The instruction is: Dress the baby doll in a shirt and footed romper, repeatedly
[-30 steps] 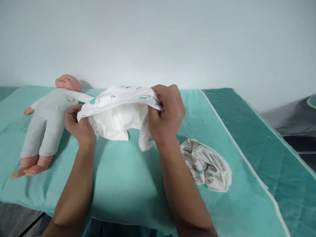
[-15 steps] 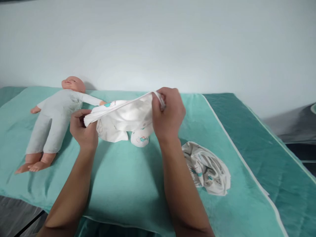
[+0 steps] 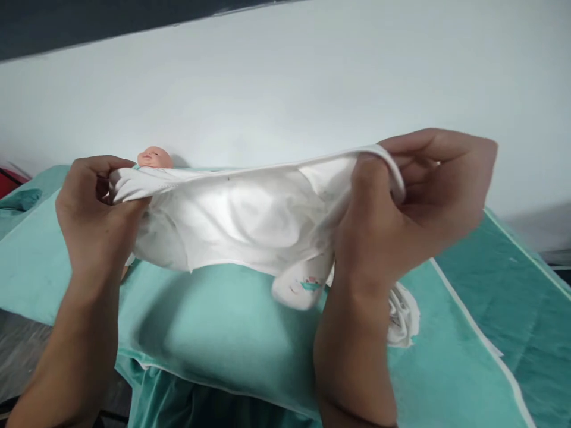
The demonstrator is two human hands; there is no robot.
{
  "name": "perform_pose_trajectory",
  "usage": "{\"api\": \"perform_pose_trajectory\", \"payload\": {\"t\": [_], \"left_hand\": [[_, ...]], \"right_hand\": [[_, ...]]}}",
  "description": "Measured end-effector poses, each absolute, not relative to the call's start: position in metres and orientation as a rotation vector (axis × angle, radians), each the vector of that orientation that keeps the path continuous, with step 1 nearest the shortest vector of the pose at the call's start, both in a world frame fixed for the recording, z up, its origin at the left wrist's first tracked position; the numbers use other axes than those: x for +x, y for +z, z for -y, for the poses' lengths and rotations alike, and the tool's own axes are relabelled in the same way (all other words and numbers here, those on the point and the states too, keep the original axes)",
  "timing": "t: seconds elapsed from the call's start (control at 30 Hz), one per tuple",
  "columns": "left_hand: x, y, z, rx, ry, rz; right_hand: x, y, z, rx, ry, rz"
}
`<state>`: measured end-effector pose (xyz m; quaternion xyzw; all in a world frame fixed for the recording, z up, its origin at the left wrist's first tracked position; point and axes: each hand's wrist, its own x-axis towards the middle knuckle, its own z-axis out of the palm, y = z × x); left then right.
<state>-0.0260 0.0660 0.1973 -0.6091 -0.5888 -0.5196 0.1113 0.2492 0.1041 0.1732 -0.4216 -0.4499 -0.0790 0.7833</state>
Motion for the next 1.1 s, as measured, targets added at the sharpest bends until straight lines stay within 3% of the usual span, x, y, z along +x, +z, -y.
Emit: {"api": "perform_pose_trajectory", "payload": {"t": [0.13,0.27,0.53,0.67,0.87,1.0,1.1], "left_hand": [[-0.035,0.176,-0.103,-1.825,-1.445,1.878],[-0.025,0.123,-0.138,-1.861,-0.965,2.132],[0.029,0.031,-0.141,-2.532,-0.694,2.012],[0.036,0.019,-0.135,-2.57,-0.628,1.962],[0.03,0.017,-0.149,-2.455,-0.594,2.074],[0.025,0.021,-0.172,-2.2,-0.673,2.266],[0.027,0.022,-0.184,-2.164,-0.815,2.28]], "right_hand": [[0.262,0.151,-0.131,-1.15,-0.078,1.239],[0.258,0.111,-0.17,-1.501,0.084,1.503],[0.155,0.069,-0.153,-1.427,0.442,1.937],[0.139,0.043,-0.16,-1.633,0.501,1.973],[0.159,0.032,-0.17,-1.687,0.33,2.122],[0.175,0.035,-0.178,-1.884,0.334,2.081],[0.178,0.033,-0.183,-1.792,0.258,2.097]]}}
